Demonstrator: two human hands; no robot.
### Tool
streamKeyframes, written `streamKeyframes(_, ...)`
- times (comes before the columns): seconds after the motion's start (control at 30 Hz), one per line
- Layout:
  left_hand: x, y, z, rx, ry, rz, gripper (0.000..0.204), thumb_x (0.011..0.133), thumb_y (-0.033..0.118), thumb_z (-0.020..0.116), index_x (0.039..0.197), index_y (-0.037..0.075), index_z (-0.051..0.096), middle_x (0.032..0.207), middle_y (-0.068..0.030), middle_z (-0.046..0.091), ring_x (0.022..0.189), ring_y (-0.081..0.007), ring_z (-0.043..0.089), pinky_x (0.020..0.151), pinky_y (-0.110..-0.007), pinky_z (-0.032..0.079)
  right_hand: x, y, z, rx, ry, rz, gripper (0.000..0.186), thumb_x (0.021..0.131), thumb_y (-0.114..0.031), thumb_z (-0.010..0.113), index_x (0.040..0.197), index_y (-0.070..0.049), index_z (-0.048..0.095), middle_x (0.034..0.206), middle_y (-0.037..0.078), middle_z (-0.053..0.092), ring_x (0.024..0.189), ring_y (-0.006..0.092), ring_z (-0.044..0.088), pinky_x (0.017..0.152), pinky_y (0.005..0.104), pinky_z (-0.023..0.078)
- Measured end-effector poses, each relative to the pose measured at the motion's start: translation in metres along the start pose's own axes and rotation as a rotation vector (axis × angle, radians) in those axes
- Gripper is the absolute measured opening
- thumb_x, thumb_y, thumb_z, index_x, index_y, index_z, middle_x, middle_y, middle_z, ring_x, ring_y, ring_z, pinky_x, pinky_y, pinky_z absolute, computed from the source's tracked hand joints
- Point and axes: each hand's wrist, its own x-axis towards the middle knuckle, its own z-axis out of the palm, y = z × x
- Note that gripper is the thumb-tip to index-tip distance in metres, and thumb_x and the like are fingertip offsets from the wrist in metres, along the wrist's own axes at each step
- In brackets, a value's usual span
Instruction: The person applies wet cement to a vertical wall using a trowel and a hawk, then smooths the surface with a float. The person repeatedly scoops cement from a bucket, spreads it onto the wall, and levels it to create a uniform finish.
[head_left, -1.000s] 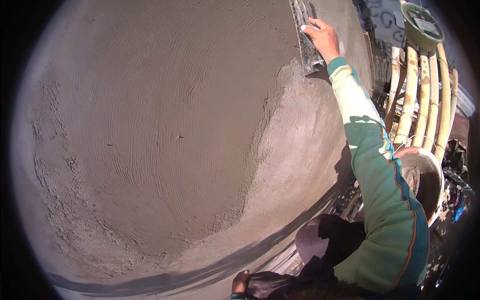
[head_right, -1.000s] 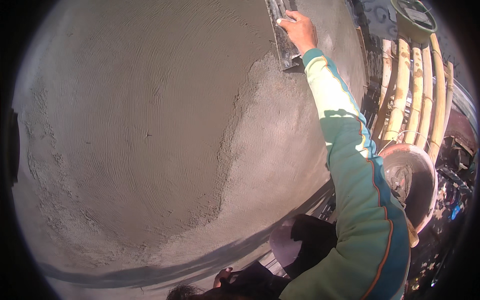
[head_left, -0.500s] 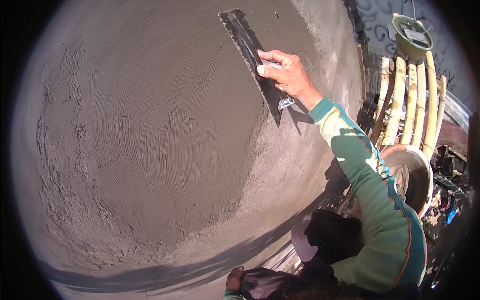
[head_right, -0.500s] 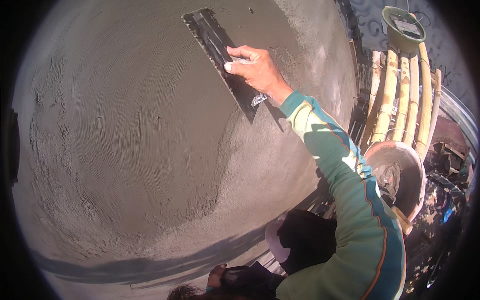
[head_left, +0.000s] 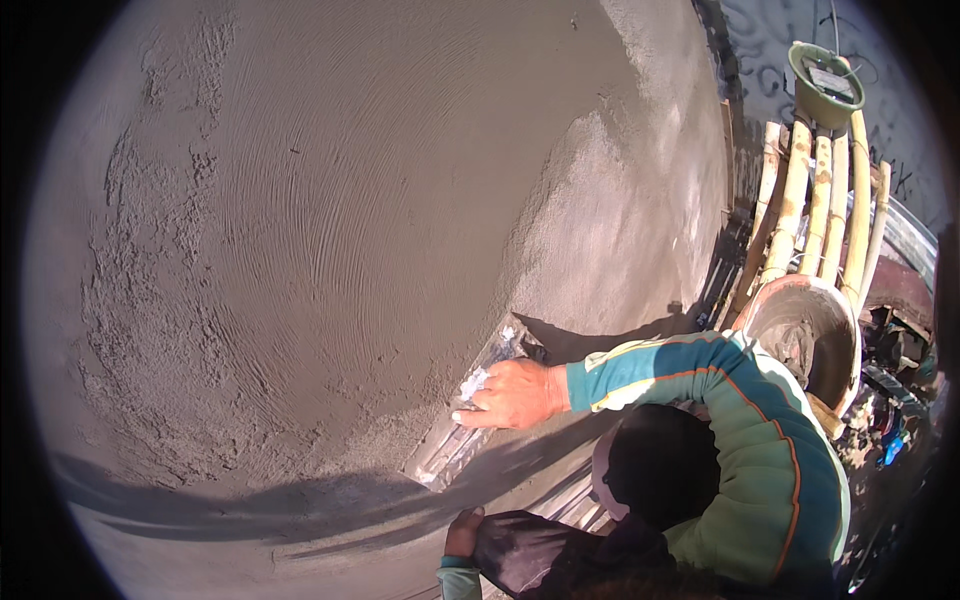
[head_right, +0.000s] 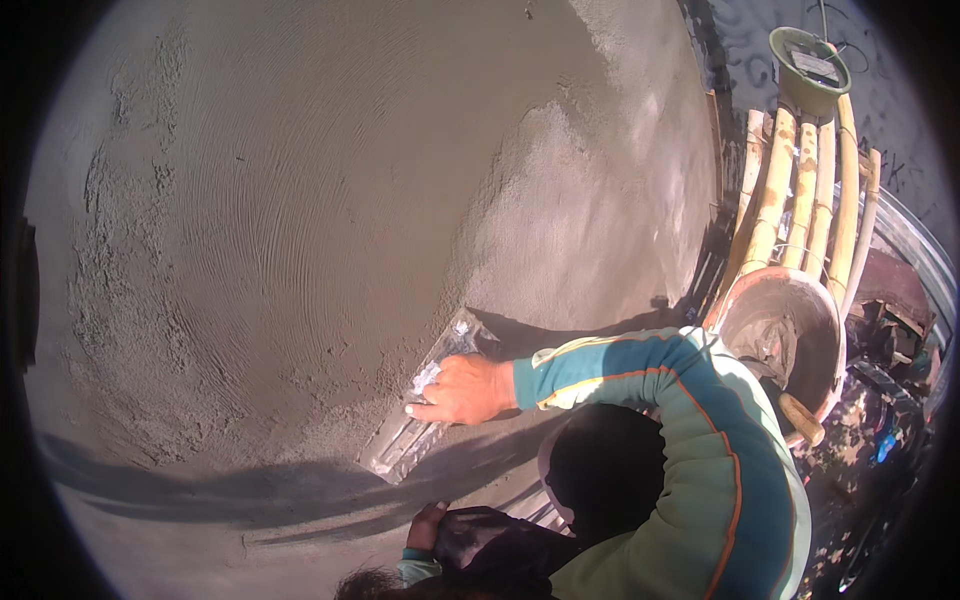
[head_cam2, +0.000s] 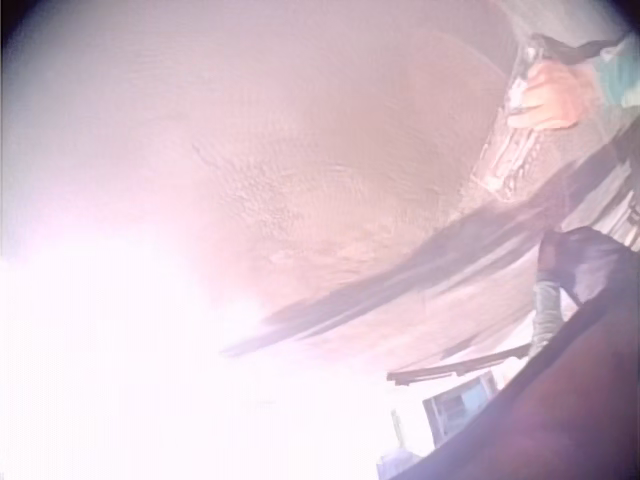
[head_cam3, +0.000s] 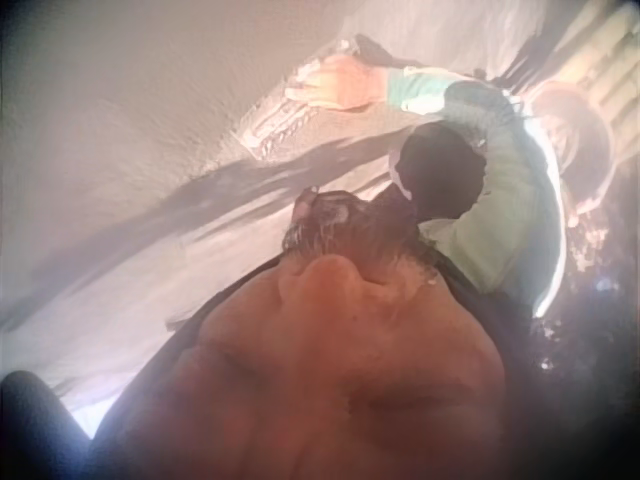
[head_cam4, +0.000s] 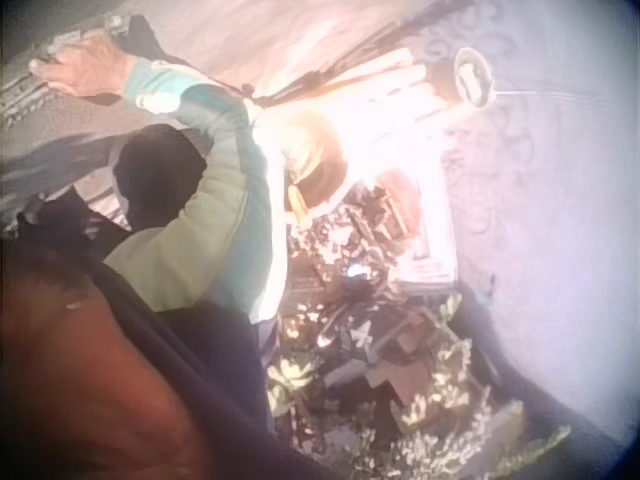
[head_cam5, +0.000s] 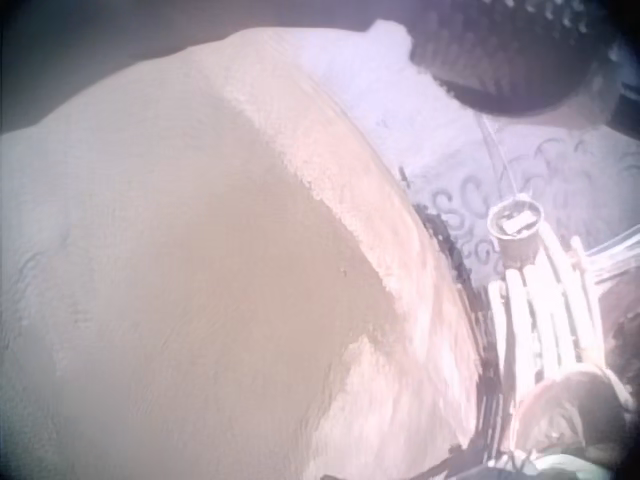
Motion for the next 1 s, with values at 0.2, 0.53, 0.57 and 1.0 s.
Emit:
streamKeyframes(0.2, -0.025, -0.032, 0.002, -0.02, 0.059, -0.061, 0.051, 0.103, 0.042, 0.053, 0.121, -0.003, 0.068, 0.124, -0.0256, 0.068, 0.122, -0.039, 0.062, 0.107, -0.042, 0.045, -0.039, 0.208, -0.177, 0.506, 1.097, 1.061, 0.049, 0.094, -0.027, 0.076, 0.138, -0.008, 0.063, 0.075, -0.001, 0.06, 0.052, 0.0043, 0.047, 0.047, 0.0224, 0.039)
streamKeyframes(0.53, -0.006, -0.047, 0.009, -0.141, 0.1, -0.252, 0.05, 0.1, 0.042, 0.057, 0.119, -0.003, 0.071, 0.124, -0.0209, 0.07, 0.122, -0.034, 0.063, 0.107, -0.039, 0.045, -0.106, 0.358, -0.246, 0.947, 1.262, 1.189, 0.036, 0.094, -0.025, 0.077, 0.123, -0.008, 0.065, 0.067, -0.007, 0.046, 0.05, 0.0051, 0.043, 0.044, 0.0251, 0.036)
streamKeyframes(0.57, -0.007, -0.051, 0.007, -0.147, 0.108, -0.243, 0.049, 0.101, 0.041, 0.057, 0.119, -0.002, 0.071, 0.124, -0.0205, 0.071, 0.122, -0.0338, 0.063, 0.107, -0.039, 0.045, -0.086, 0.352, -0.261, 0.892, 1.189, 1.139, 0.041, 0.094, -0.024, 0.077, 0.129, -0.006, 0.064, 0.067, -0.007, 0.046, 0.05, 0.0046, 0.044, 0.044, 0.0247, 0.037)
streamKeyframes(1.0, -0.002, -0.008, 0.006, 0.012, 0.081, 0.008, 0.046, 0.104, 0.043, 0.052, 0.115, 0.003, 0.072, 0.116, -0.0223, 0.07, 0.115, -0.0402, 0.064, 0.099, -0.045, 0.049, 0.1, 0.106, -0.133, 0.206, 0.538, 0.444, 0.045, 0.087, -0.019, 0.076, 0.128, -0.002, 0.068, 0.099, 0.015, 0.075, 0.081, 0.0303, 0.075, 0.073, 0.0373, 0.06)
